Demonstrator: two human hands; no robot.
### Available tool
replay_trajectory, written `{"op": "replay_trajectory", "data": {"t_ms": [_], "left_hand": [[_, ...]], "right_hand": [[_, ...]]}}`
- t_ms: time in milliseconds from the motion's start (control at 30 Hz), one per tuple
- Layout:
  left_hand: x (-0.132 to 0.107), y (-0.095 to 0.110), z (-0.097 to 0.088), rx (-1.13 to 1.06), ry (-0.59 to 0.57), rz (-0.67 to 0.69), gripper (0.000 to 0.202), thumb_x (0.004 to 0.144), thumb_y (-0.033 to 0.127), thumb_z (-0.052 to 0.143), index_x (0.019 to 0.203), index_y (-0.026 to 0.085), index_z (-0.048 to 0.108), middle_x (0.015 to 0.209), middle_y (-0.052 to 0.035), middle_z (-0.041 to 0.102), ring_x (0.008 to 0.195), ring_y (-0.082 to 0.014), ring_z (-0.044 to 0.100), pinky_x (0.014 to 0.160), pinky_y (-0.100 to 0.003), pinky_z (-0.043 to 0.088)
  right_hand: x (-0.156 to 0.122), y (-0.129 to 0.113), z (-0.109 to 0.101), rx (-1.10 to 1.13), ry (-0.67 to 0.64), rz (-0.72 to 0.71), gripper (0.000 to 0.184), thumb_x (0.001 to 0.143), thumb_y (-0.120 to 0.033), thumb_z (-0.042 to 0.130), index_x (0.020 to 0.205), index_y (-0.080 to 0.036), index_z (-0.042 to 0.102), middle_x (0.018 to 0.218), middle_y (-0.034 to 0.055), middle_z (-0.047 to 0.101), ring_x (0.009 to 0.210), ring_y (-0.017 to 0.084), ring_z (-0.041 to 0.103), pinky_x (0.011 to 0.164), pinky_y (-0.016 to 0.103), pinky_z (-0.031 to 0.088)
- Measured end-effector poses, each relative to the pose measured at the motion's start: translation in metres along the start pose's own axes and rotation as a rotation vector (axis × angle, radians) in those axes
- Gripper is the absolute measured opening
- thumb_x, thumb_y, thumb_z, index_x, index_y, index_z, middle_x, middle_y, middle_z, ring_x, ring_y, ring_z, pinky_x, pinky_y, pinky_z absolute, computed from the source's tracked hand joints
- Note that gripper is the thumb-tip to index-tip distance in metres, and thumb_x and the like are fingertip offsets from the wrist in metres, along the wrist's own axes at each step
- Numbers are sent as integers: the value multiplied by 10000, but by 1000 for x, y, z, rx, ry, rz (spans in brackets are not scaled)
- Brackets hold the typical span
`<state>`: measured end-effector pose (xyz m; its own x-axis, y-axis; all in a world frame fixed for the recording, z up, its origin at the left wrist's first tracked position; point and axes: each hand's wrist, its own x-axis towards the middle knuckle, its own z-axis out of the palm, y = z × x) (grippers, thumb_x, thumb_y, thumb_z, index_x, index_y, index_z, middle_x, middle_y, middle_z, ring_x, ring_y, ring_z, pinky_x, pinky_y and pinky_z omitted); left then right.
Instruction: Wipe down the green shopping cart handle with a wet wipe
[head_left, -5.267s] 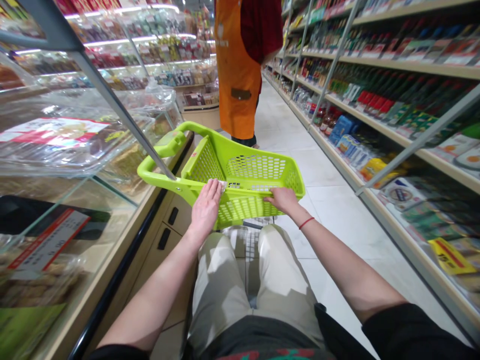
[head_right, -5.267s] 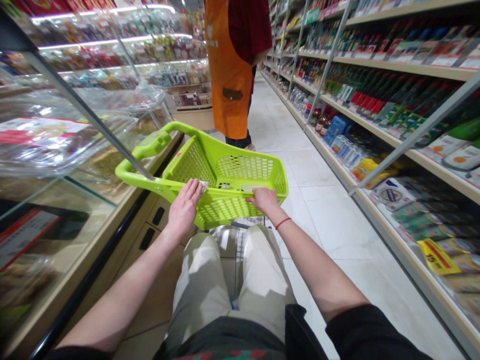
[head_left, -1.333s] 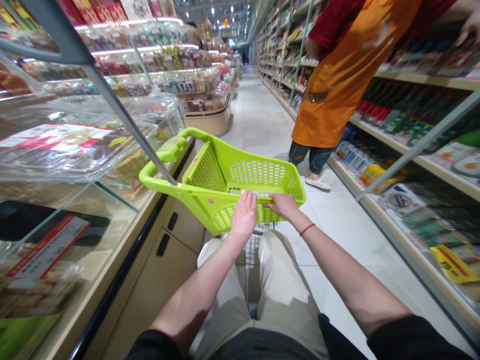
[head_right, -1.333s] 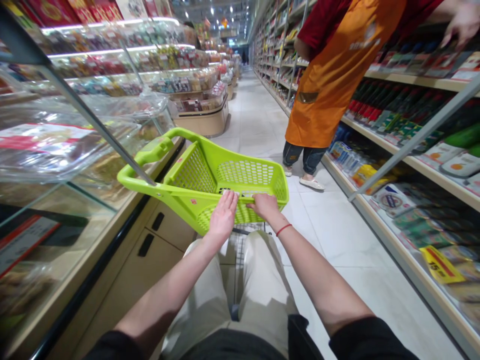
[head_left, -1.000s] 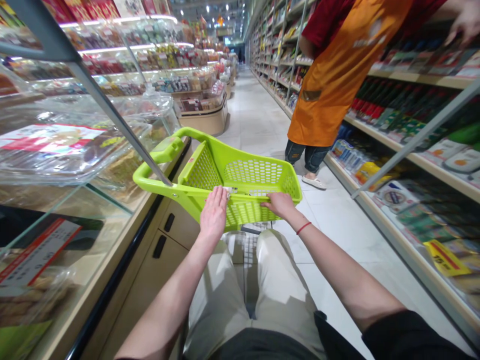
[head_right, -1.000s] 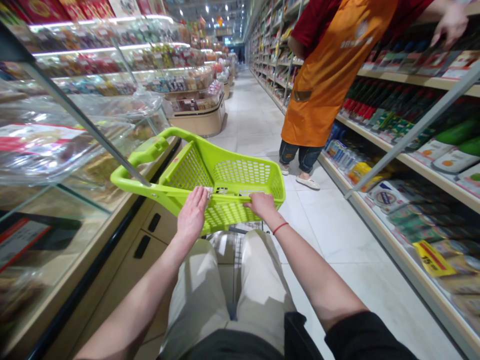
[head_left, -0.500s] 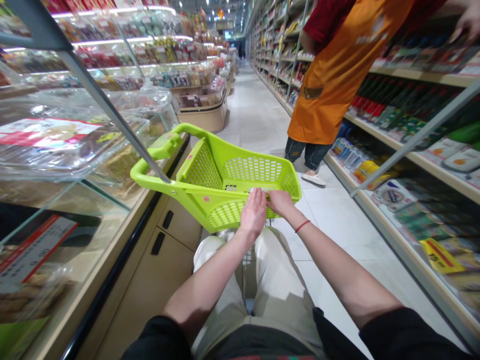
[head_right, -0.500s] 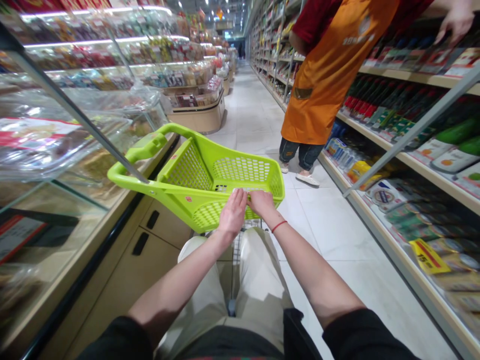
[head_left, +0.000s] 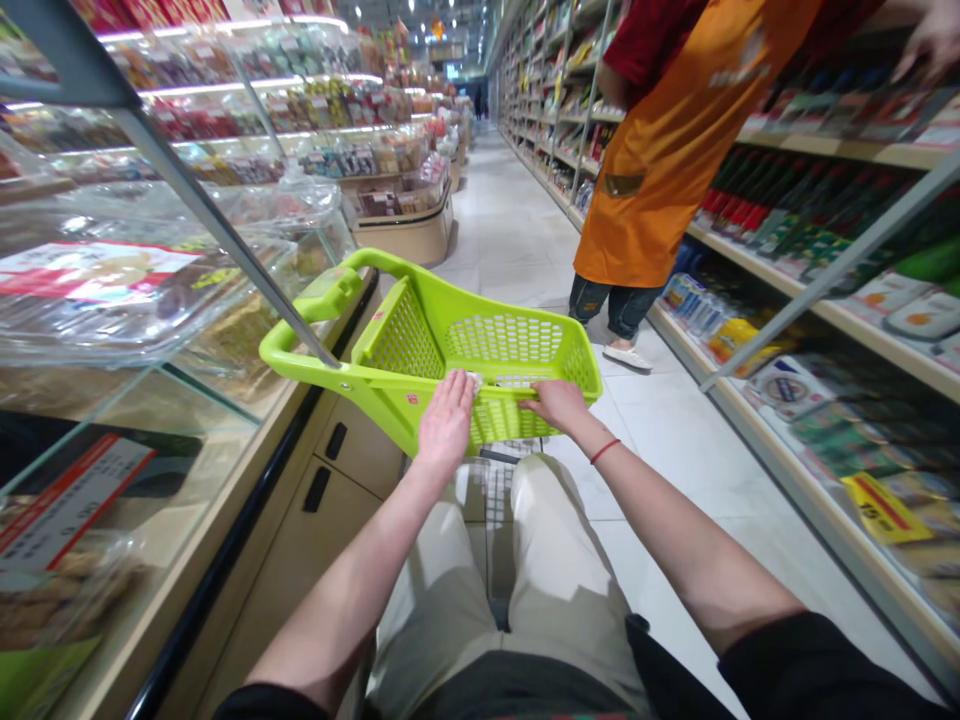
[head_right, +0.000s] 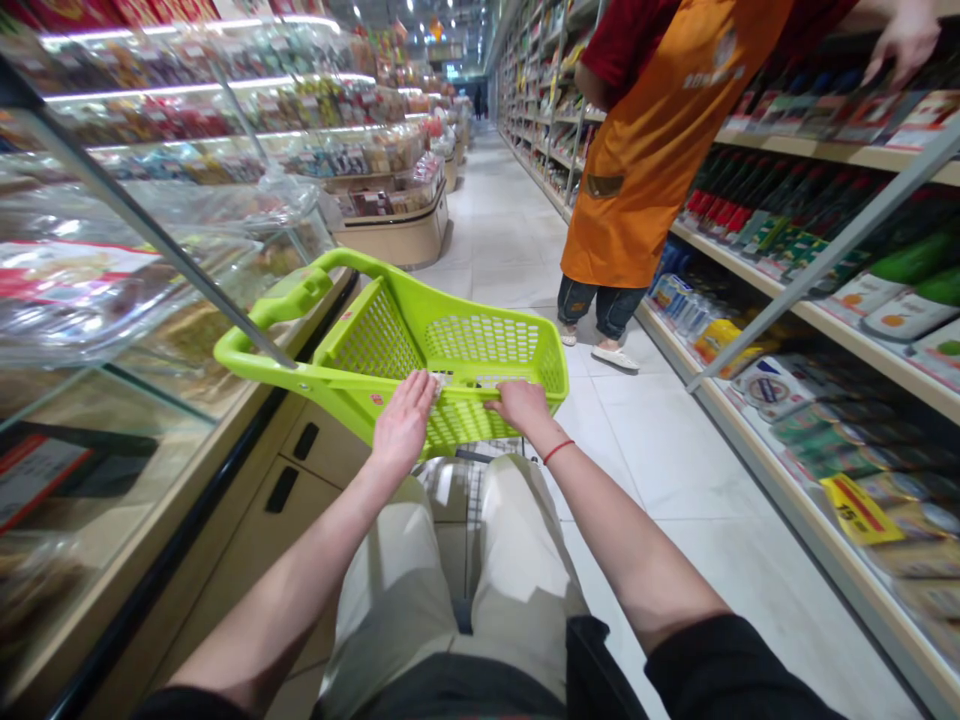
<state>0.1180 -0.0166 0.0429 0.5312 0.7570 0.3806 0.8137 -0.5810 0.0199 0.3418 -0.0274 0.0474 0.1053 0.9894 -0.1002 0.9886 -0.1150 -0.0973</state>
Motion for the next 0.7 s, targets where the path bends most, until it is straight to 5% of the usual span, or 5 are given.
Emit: {"op": "replay_trajectory", "data": {"t_ms": [167, 533, 700], "left_hand": [[-4, -13, -6, 26, 55, -97, 544, 915, 36, 364, 1449, 104, 440, 1521, -151, 442, 1463, -247, 321, 1207, -431, 324], [21, 68, 42, -125, 68, 111, 530, 904, 44, 399, 1429, 89, 448, 1490, -202, 472, 1449, -270, 344, 1178, -450, 372], [26, 79, 46, -108, 29, 176, 498, 917, 51, 394, 1409, 53, 467, 1482, -214, 475, 1444, -279, 355, 1180, -442, 367]], "right_hand": [[1, 0, 0, -5, -7, -6, 516, 931, -604, 464, 1118, -191, 710, 1074, 162, 740, 1055, 288, 679, 851, 361, 485], [-1, -2, -1, -7, 16, 0, 424, 955, -490, 467, 1111, -186, 717, 1077, 157, 741, 1058, 271, 681, 858, 337, 485], [-1, -2, -1, 1, 16, 5, 388, 979, -344, 399, 1064, -166, 733, 1048, 160, 747, 1022, 257, 695, 838, 324, 484]]}}
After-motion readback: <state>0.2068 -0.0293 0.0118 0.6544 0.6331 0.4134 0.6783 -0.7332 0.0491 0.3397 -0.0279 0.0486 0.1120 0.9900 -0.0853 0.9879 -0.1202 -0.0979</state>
